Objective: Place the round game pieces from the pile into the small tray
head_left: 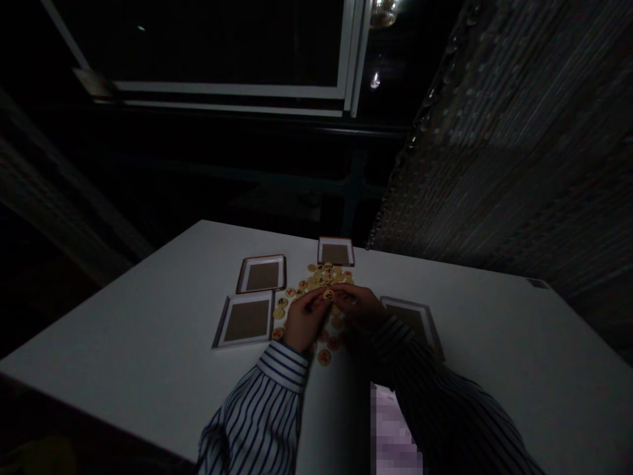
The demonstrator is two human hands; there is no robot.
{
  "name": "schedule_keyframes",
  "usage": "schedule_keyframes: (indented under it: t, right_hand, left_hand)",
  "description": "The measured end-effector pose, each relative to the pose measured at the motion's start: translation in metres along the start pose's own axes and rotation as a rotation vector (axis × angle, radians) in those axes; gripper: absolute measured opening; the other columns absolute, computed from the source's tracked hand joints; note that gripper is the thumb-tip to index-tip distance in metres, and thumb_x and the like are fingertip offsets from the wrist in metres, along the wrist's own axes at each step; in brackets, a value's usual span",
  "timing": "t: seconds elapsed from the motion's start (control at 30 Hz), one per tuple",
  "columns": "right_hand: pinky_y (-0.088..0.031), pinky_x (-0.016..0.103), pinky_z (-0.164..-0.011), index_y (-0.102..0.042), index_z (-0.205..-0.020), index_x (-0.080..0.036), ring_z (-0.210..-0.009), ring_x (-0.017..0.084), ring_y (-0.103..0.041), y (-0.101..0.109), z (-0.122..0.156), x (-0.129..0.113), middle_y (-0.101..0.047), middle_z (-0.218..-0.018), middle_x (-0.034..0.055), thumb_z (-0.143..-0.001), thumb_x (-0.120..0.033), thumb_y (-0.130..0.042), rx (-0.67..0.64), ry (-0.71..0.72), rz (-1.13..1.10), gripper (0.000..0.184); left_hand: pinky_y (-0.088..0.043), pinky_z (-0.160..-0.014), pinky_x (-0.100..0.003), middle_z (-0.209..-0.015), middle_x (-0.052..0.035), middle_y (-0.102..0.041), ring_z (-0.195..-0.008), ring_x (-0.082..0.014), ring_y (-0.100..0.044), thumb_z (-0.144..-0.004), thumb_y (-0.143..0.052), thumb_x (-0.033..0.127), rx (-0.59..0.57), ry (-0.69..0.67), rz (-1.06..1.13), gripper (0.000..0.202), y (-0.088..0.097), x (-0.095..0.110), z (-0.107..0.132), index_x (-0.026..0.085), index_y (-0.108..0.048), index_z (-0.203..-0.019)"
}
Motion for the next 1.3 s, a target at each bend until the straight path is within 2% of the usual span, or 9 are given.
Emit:
schedule_keyframes:
  t: [0.23, 0.33, 0.43, 0.53, 0.67, 0.93, 1.03, 1.13, 1.3]
  right_hand:
    - [-0.044, 0.028, -0.076, -0.06, -0.104, -0.018, -0.079, 0.014, -0.059, 0.0, 0.0, -0.018, -0.066, -0.089, 0.0045, -0.074, -0.031, -0.056, -0.021, 0.173, 0.268, 0.033]
    - [-0.043, 0.028, -0.076, -0.06, -0.101, -0.017, -0.079, 0.015, -0.059, 0.007, -0.002, -0.02, -0.066, -0.088, 0.0055, -0.074, -0.031, -0.055, 0.014, 0.169, 0.366, 0.031]
    - [-0.04, 0.029, -0.079, -0.059, -0.102, -0.016, -0.084, 0.017, -0.057, 0.032, -0.003, -0.013, -0.065, -0.09, 0.0064, -0.076, -0.03, -0.051, 0.174, 0.038, 0.533, 0.031]
    - [-0.037, 0.032, -0.081, -0.058, -0.102, -0.018, -0.091, 0.019, -0.054, 0.055, 0.001, 0.002, -0.063, -0.097, 0.0067, -0.079, -0.033, -0.047, 0.269, -0.198, 0.746, 0.031]
    - [-0.034, 0.036, -0.079, -0.058, -0.103, -0.021, -0.099, 0.023, -0.049, 0.062, 0.009, 0.023, -0.059, -0.105, 0.0086, -0.081, -0.036, -0.042, 0.168, -0.434, 0.945, 0.031]
    - [-0.032, 0.04, -0.076, -0.063, -0.093, -0.02, -0.098, 0.025, -0.048, 0.057, 0.015, 0.042, -0.058, -0.103, 0.0108, -0.081, -0.035, -0.041, 0.061, -0.539, 1.021, 0.029]
    - [-0.032, 0.039, -0.077, -0.062, -0.096, -0.021, -0.098, 0.025, -0.048, 0.058, 0.014, 0.037, -0.058, -0.105, 0.0107, -0.081, -0.033, -0.042, 0.093, -0.509, 1.007, 0.028]
    - [-0.032, 0.036, -0.078, -0.059, -0.099, -0.021, -0.098, 0.023, -0.049, 0.05, 0.008, 0.024, -0.059, -0.105, 0.0088, -0.08, -0.033, -0.043, 0.091, -0.358, 0.946, 0.028]
    - [-0.03, 0.034, -0.082, -0.059, -0.094, -0.021, -0.094, 0.02, -0.052, 0.021, 0.003, 0.009, -0.062, -0.099, 0.0041, -0.076, -0.039, -0.048, -0.083, -0.139, 0.842, 0.028]
  left_hand:
    - [-0.052, -0.067, -0.028, -0.085, -0.0078, -0.069, -0.074, -0.0164, -0.064, -0.072, -0.06, 0.032, -0.009, 0.086, 0.144, 0.031, -0.002, -0.015, -0.002, 0.013, -0.061, -0.096]
    - [-0.05, -0.073, -0.03, -0.09, -0.0094, -0.068, -0.081, -0.0171, -0.063, -0.072, -0.059, 0.033, 0.001, 0.068, 0.107, 0.032, -0.002, -0.011, -0.002, 0.013, -0.061, -0.097]
    - [-0.05, -0.074, -0.029, -0.089, -0.0083, -0.068, -0.08, -0.016, -0.063, -0.072, -0.058, 0.034, 0.042, 0.05, 0.039, 0.032, 0.001, -0.005, -0.001, 0.013, -0.062, -0.095]
    - [-0.049, -0.069, -0.027, -0.082, -0.0064, -0.068, -0.073, -0.0147, -0.062, -0.072, -0.057, 0.034, 0.076, 0.053, -0.04, 0.031, 0.004, -0.003, 0.0, 0.013, -0.063, -0.093]
    - [-0.048, -0.068, -0.027, -0.078, -0.0054, -0.067, -0.074, -0.0152, -0.061, -0.073, -0.055, 0.033, 0.101, 0.041, -0.117, 0.027, 0.008, -0.003, 0.0, 0.014, -0.064, -0.09]
    - [-0.047, -0.072, -0.029, -0.083, -0.0059, -0.067, -0.079, -0.0167, -0.06, -0.074, -0.052, 0.033, 0.127, -0.015, -0.19, 0.026, 0.014, -0.003, 0.0, 0.015, -0.065, -0.089]
    - [-0.047, -0.071, -0.029, -0.083, -0.0058, -0.067, -0.077, -0.0165, -0.06, -0.075, -0.052, 0.033, 0.137, -0.025, -0.202, 0.026, 0.015, -0.004, 0.0, 0.016, -0.065, -0.089]
    - [-0.047, -0.07, -0.028, -0.082, -0.0058, -0.066, -0.076, -0.0162, -0.06, -0.074, -0.053, 0.034, 0.146, -0.011, -0.18, 0.026, 0.016, -0.007, -0.001, 0.016, -0.064, -0.089]
    - [-0.046, -0.072, -0.029, -0.082, -0.0061, -0.066, -0.078, -0.0166, -0.06, -0.075, -0.053, 0.033, 0.153, -0.006, -0.183, 0.026, 0.018, -0.006, -0.001, 0.015, -0.063, -0.09]
Point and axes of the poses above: each hand's wrist, its own z-axis away from the middle knuckle, its own y-axis out of the back of the hand, x = y × z, the point moved 10 cm from there along -z, towards the middle knuckle
